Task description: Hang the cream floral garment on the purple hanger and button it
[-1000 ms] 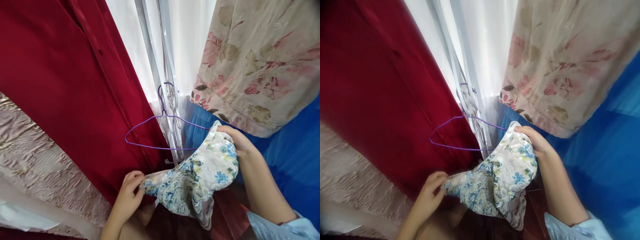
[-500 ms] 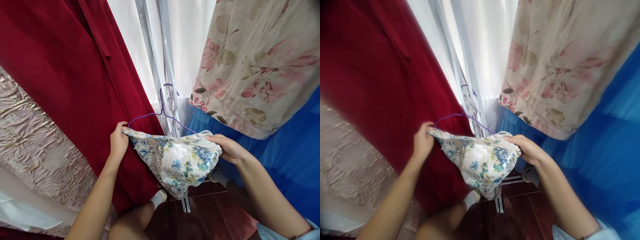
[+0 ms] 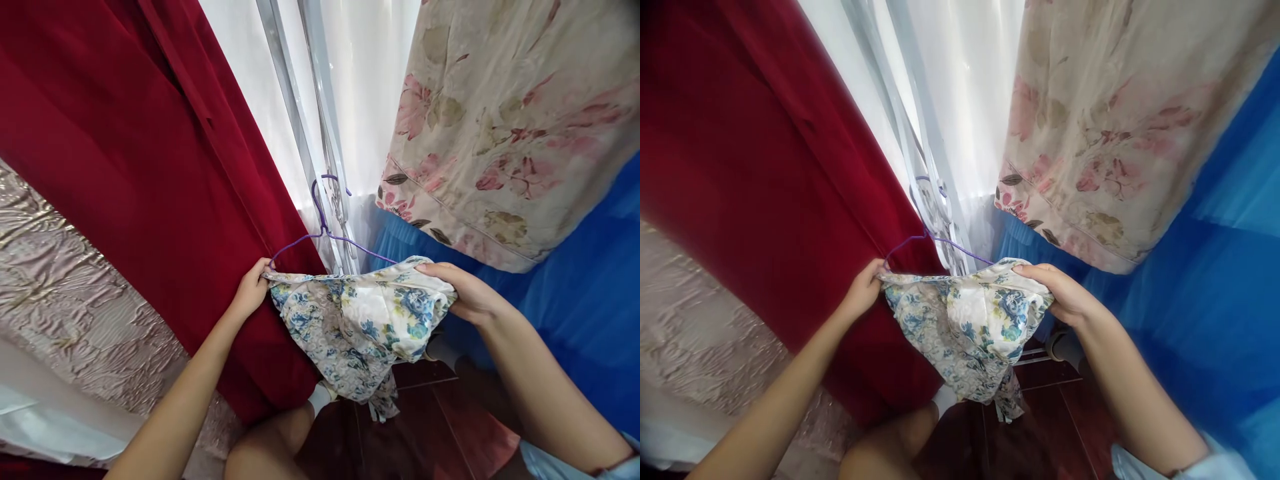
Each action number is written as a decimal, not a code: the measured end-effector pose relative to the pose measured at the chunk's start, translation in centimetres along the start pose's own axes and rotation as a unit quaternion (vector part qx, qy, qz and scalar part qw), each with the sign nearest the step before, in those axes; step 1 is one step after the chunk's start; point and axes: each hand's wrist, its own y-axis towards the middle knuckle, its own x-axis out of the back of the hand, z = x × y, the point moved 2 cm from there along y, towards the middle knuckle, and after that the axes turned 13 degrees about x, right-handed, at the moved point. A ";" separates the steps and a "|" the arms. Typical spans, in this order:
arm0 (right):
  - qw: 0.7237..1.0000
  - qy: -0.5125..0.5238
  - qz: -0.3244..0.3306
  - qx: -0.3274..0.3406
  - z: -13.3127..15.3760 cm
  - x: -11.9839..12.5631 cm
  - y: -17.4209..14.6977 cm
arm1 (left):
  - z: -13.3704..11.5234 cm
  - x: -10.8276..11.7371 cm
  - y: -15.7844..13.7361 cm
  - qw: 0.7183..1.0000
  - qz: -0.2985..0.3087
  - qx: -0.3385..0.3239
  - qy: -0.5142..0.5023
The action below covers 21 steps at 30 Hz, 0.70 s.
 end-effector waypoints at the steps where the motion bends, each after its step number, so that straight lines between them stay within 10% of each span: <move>1: 1.000 0.002 0.003 0.001 0.0 0.0 0.0 | 0.4 -0.3 -0.2 1.000 0.014 0.005 -0.011; 9: 0.999 0.016 0.028 -0.040 -1.3 -1.0 0.4 | 0.8 1.0 -1.2 0.995 -0.088 0.028 -0.024; 15: 0.998 0.019 0.033 -0.047 -0.5 -0.9 0.3 | -1.0 3.0 0.5 0.988 -0.100 -0.089 0.071; 21: 0.997 0.018 0.040 -0.066 -0.5 -0.8 0.3 | -7.0 3.7 1.6 0.980 -0.098 -0.170 0.027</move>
